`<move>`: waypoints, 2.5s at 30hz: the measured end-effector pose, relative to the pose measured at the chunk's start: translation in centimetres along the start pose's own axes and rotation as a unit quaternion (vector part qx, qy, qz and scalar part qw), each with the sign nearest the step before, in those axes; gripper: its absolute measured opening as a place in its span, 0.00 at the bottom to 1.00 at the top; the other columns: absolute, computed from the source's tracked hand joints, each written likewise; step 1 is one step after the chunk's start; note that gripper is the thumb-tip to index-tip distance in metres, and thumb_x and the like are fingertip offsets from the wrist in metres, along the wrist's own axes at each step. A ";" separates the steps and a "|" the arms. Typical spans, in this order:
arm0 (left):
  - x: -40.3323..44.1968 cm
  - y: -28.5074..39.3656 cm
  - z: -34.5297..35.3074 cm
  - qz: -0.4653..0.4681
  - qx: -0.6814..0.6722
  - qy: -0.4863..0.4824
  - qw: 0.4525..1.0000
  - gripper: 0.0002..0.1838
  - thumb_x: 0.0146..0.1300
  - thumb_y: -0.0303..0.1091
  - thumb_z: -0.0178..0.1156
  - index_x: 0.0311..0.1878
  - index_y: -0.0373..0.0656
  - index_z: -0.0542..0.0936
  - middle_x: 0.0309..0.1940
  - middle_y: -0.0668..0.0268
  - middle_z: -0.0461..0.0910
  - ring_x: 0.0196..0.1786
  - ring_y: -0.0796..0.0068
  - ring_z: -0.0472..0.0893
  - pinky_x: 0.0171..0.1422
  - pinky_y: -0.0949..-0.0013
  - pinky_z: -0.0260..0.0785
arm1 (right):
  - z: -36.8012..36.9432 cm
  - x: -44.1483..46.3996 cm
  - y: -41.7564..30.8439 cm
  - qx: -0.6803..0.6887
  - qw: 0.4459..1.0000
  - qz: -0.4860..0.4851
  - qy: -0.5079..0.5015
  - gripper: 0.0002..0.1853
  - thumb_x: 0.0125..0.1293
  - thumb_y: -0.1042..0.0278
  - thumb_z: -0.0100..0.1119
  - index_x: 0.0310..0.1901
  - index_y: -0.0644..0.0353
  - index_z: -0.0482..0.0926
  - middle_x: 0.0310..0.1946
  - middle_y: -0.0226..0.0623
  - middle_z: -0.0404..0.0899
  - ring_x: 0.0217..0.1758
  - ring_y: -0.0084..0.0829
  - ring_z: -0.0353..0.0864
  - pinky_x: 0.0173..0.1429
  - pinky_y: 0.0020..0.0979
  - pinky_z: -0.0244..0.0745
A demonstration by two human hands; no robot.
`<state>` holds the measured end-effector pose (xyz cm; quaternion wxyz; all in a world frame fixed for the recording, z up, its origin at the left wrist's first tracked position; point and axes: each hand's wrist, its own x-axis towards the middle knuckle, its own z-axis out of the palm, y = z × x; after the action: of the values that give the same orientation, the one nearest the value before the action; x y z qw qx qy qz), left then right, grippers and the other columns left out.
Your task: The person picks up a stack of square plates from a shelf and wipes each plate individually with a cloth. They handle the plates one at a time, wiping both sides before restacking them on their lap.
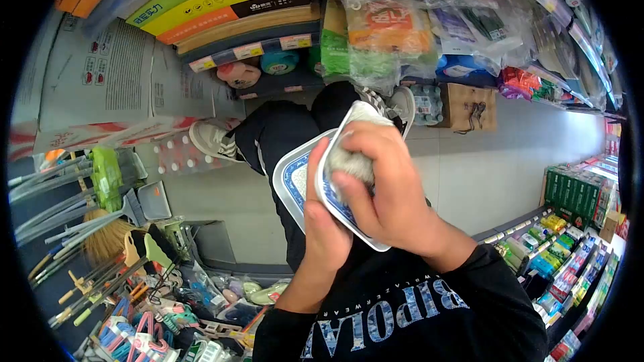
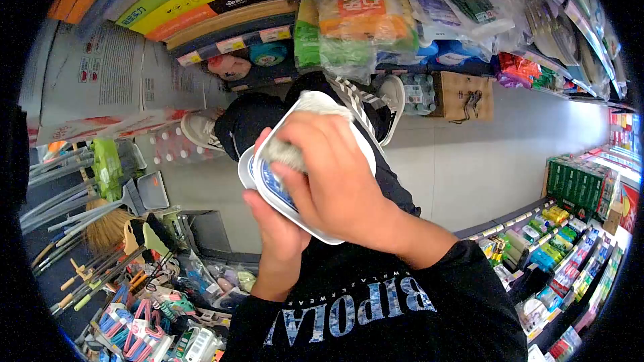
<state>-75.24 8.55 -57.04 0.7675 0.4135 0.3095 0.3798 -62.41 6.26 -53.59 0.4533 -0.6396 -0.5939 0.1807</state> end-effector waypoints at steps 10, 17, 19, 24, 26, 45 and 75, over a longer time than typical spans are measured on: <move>1.4 2.2 -1.5 0.011 -0.226 0.121 0.967 0.49 0.73 0.75 0.40 0.81 0.41 0.55 0.75 0.53 0.66 0.75 0.55 0.69 0.79 0.51 0.60 | -2.9 -1.9 -2.0 0.096 0.961 -0.046 -0.255 0.26 0.55 0.79 0.66 0.59 0.61 0.81 0.63 0.55 0.69 0.62 0.55 0.75 0.67 0.47 0.72; 0.9 1.8 -1.4 0.018 -0.242 0.115 0.963 0.50 0.71 0.75 0.44 0.81 0.43 0.57 0.77 0.53 0.64 0.77 0.52 0.67 0.79 0.47 0.61 | -3.9 -1.0 -0.5 -0.132 0.986 0.009 -0.099 0.20 0.54 0.80 0.66 0.50 0.57 0.85 0.51 0.46 0.76 0.54 0.48 0.77 0.57 0.45 0.75; 0.3 1.4 -1.3 0.030 -0.223 0.079 0.971 0.48 0.71 0.74 0.46 0.80 0.44 0.59 0.78 0.54 0.64 0.77 0.52 0.67 0.80 0.46 0.61 | -3.1 -0.5 0.0 -0.130 0.989 0.052 -0.037 0.20 0.54 0.81 0.65 0.51 0.57 0.85 0.50 0.46 0.77 0.51 0.49 0.78 0.55 0.44 0.76; -0.4 0.6 0.0 0.014 -0.063 0.040 0.997 0.51 0.70 0.77 0.44 0.81 0.44 0.55 0.76 0.52 0.63 0.77 0.53 0.65 0.81 0.49 0.58 | -0.1 0.9 0.6 -0.035 0.995 0.014 0.091 0.18 0.55 0.81 0.63 0.49 0.59 0.83 0.53 0.50 0.78 0.50 0.51 0.79 0.54 0.44 0.77; -0.5 0.8 0.3 0.024 -0.061 0.064 0.996 0.51 0.70 0.77 0.43 0.81 0.43 0.55 0.77 0.53 0.63 0.77 0.54 0.65 0.81 0.49 0.57 | 0.4 0.8 0.0 0.011 0.998 -0.029 0.062 0.16 0.56 0.76 0.65 0.48 0.58 0.84 0.55 0.49 0.77 0.53 0.51 0.78 0.57 0.46 0.75; 0.0 2.4 -1.1 0.027 -0.195 0.127 0.972 0.49 0.71 0.75 0.44 0.79 0.42 0.59 0.76 0.52 0.65 0.76 0.52 0.68 0.79 0.48 0.62 | -3.3 -1.0 2.5 -0.121 0.987 -0.075 -0.070 0.18 0.48 0.80 0.66 0.45 0.61 0.84 0.53 0.42 0.78 0.51 0.47 0.78 0.54 0.40 0.78; 1.2 3.2 -3.0 -0.055 -0.335 0.104 0.935 0.41 0.77 0.67 0.42 0.77 0.42 0.66 0.72 0.55 0.73 0.69 0.53 0.77 0.72 0.46 0.72 | -7.5 -3.8 6.8 0.306 0.916 0.177 0.192 0.06 0.64 0.82 0.52 0.40 0.63 0.77 0.55 0.46 0.79 0.55 0.40 0.81 0.61 0.38 0.77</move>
<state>-78.03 11.91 -55.89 0.8445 0.0726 0.2644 0.4600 -53.48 0.76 -56.20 0.6929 -0.5865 -0.2886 0.3045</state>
